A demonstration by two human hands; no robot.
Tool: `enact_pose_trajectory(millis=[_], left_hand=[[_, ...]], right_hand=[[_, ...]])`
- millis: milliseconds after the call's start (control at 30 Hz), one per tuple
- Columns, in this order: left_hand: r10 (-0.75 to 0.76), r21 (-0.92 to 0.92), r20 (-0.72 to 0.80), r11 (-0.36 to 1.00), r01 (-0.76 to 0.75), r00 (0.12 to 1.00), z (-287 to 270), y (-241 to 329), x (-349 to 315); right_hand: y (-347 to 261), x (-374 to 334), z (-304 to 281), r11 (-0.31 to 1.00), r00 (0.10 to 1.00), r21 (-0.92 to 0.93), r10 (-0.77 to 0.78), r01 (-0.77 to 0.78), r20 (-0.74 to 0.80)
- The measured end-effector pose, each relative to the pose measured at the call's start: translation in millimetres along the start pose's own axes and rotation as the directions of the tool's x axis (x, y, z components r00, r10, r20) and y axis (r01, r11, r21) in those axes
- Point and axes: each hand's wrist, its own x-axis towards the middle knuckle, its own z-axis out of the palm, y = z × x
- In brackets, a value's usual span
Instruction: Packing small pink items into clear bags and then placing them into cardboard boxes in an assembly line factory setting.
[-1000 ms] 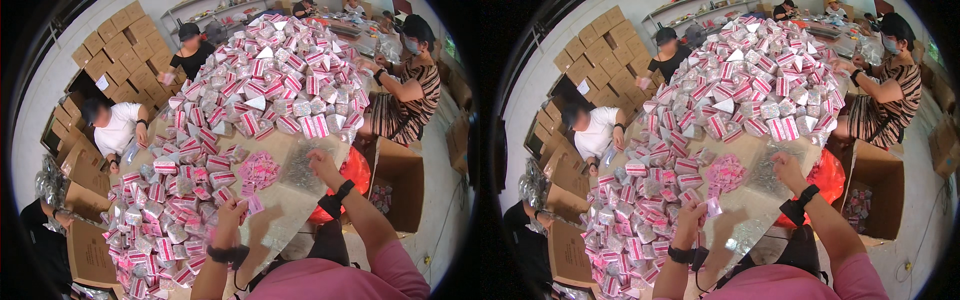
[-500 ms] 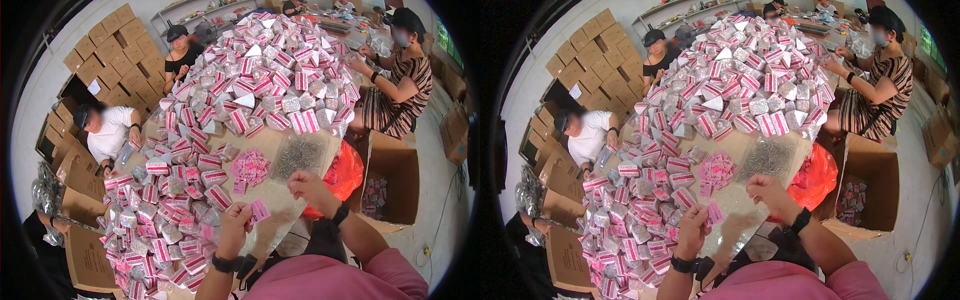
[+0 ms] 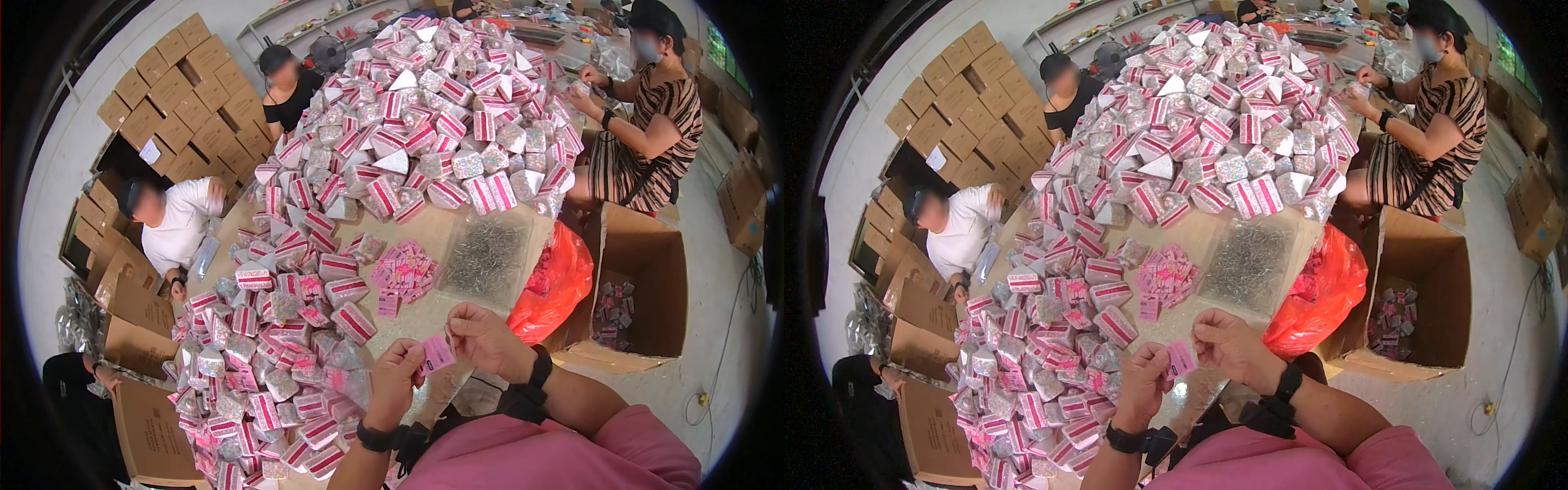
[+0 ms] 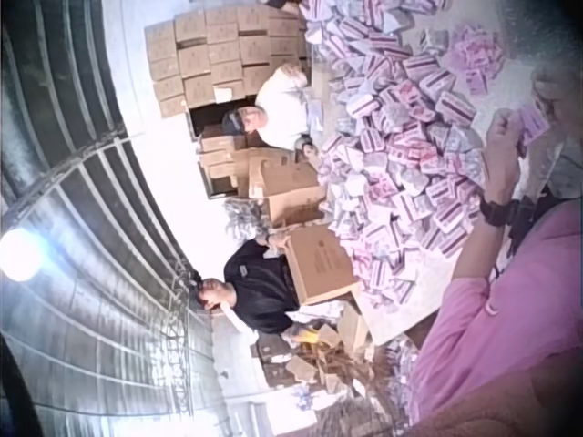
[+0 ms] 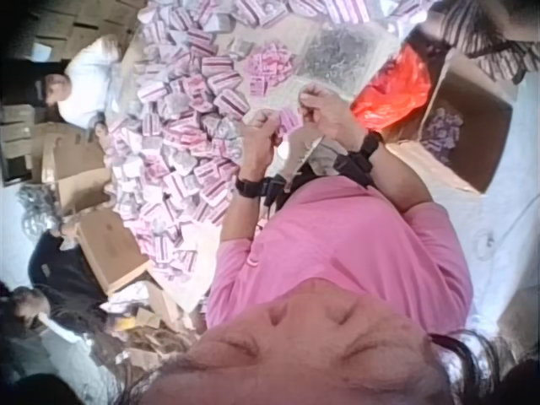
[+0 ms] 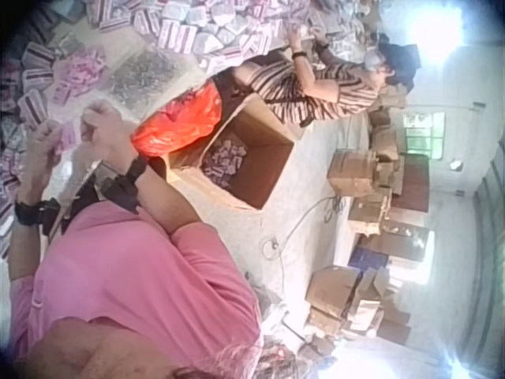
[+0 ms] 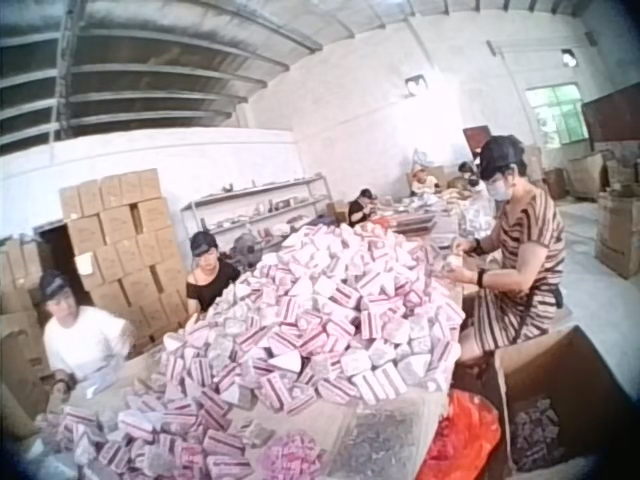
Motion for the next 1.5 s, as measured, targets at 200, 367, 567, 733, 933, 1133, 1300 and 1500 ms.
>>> enact_pose_trajectory(millis=[200, 367, 567, 733, 933, 1133, 1300, 1500], left_hand=[[-0.067, 0.096, 0.014, 0.993, 0.066, 0.998, -5.3, -3.8, -1.2], [0.241, 0.504, -0.045, 0.843, -0.186, 0.970, -13.4, -26.3, -0.4], [0.679, 0.834, 0.229, 0.233, -0.501, 0.698, 17.6, 20.0, -15.1], [0.636, 0.793, 0.316, 0.230, -0.564, 0.704, 12.6, 20.0, -10.9], [0.734, 0.798, 0.327, 0.123, -0.590, 0.595, 15.5, 16.2, -16.5], [0.746, 0.770, 0.305, 0.173, -0.614, 0.592, 12.4, 18.8, -20.3], [0.390, 0.471, 0.331, 0.721, -0.508, 0.860, 11.1, 41.3, -19.6], [0.132, 0.498, 0.498, 0.766, -0.407, 0.857, -7.7, 38.6, -19.6]], right_hand=[[1.8, -2.6, 10.6, 1.000, 1.000, 0.000, -0.026, 0.026, -0.005], [5.2, -5.7, 22.0, 0.999, 0.999, -0.034, -0.032, 0.032, 0.005], [12.8, -7.0, 23.6, 0.983, 0.998, -0.184, -0.012, 0.000, -0.063], [22.0, -10.5, 21.1, 0.981, 0.999, -0.191, 0.005, -0.013, -0.044], [19.9, -11.2, 22.8, 0.977, 0.992, -0.185, 0.113, -0.102, 0.048], [19.2, -13.1, 25.7, 0.974, 0.968, -0.124, 0.207, -0.190, 0.140], [6.5, -18.3, 27.5, 0.913, 0.924, -0.282, 0.347, -0.295, 0.158], [6.8, -20.4, 27.0, 0.890, 0.915, -0.341, 0.371, -0.301, 0.160]])
